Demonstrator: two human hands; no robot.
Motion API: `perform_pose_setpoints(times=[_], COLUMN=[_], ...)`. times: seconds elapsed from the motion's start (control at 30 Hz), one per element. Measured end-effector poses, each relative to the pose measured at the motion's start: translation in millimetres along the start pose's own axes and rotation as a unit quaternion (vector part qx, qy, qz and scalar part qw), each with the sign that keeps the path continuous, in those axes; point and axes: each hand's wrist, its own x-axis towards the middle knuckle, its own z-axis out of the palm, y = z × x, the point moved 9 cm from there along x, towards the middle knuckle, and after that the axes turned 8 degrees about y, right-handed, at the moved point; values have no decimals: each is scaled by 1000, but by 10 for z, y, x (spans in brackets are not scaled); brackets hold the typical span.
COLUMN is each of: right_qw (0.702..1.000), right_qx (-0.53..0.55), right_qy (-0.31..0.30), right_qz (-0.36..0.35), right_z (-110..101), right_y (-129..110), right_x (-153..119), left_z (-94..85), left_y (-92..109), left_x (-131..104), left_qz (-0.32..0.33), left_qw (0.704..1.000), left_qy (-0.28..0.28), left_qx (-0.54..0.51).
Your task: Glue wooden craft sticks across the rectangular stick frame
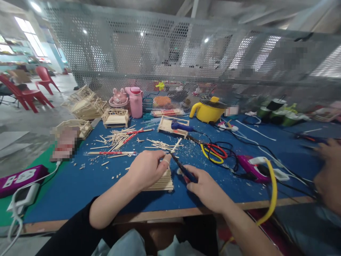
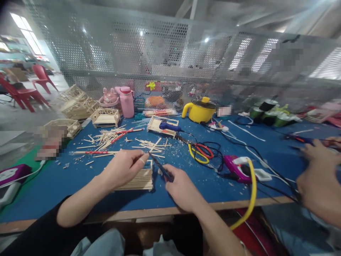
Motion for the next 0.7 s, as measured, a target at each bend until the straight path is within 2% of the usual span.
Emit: perform_pose_setpoints(times=[0.07, 0.1, 0.2, 0.27, 0.33, 0.4, 0.47, 0.5, 0.6, 0.7], right_qw=[990, 982, 966, 964, 968, 983, 993, 988, 952, 919], right_qx=[94, 121, 157, 155, 148, 113, -19, -93, -282, -381], right_qy=[-96, -125, -180, -190, -156, -46, 33, 57, 75, 76], right_qz=[48, 66, 93, 107, 128, 135, 113, 106, 96, 65], right_z=[116, 152, 223, 194, 48, -253, -479, -527, -440, -248], right_y=[-18, -24, 25, 172, 403, 638, 756, 778, 765, 632], right_x=[-118, -172, -326, -424, -475, -423, -309, -226, 92, 349], left_z=[28, 45, 73, 12, -155, -381, -491, -499, -411, -309], left_y=[5, 11, 12, -28, -130, -311, -469, -496, -480, -450], left_x=[-99, -152, -318, -434, -555, -674, -780, -816, -839, -796], left_qz=[22, 32, 59, 80, 96, 78, 46, 43, 47, 50], left_qw=[999, 999, 995, 994, 994, 996, 996, 995, 995, 994], left_qy=[-28, -41, -67, -63, -23, 48, 73, 73, 62, 61], left_qx=[-10, -17, -38, -50, -46, -3, 38, 45, 57, 70])
